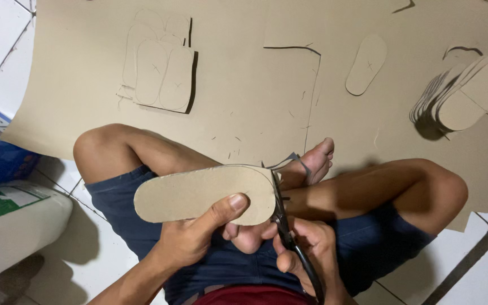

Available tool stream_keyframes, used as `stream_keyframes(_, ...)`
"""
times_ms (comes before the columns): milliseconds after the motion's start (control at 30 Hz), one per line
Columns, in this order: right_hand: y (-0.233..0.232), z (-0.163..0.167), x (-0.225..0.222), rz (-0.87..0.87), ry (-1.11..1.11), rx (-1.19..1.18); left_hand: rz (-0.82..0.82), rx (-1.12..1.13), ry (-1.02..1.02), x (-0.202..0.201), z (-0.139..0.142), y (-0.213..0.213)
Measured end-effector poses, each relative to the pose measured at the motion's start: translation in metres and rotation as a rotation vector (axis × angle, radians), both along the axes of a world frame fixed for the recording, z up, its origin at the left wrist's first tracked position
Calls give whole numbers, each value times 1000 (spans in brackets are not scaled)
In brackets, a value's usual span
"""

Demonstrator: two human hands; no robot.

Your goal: The person sits on the floor and cuts sandal sole shapes out of a large sheet of stiff board using scissors, following drawn outlines. They trim around each sole outline, set finished cutouts on the floor beside them, and continue cutting additional soles one after another.

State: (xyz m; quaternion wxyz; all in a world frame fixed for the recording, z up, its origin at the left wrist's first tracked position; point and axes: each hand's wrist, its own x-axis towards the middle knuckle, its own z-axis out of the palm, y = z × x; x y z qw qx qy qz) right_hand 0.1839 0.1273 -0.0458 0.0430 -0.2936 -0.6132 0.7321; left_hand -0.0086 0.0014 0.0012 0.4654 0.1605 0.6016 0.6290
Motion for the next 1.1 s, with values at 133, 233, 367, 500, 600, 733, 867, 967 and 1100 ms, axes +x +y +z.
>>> stream_keyframes(133, 7, 2, -3, 44, 23, 135, -59, 20, 34, 0, 3, 1)
stream_keyframes(233, 7, 3, -3, 15, 75, 72, -81, -4, 60, -2, 5, 3)
stream_keyframes(367, 6, 2, 1, 23, 26, -48, -52, -8, -44, -11, 7, 2)
stream_keyframes(500, 7, 1, 4, 44, -28, 11, -167, -155, -9, -20, 10, 1)
stream_keyframes(600, 10, 1, 4, 74, 60, 79, -210, -181, 44, -19, 12, 1)
stream_keyframes(733, 11, 2, 3, 87, 4, 55, -209, -112, 34, -27, 12, 1)
stream_keyframes(867, 12, 2, 6, 106, -41, -25, -236, -68, -31, -33, 14, 0)
stream_keyframes(967, 11, 0, 6, 119, 38, 93, -299, -92, -19, -34, 15, 3)
stream_keyframes(1100, 8, 0, 7, 111, -60, 74, -303, -85, -76, -39, 19, 6)
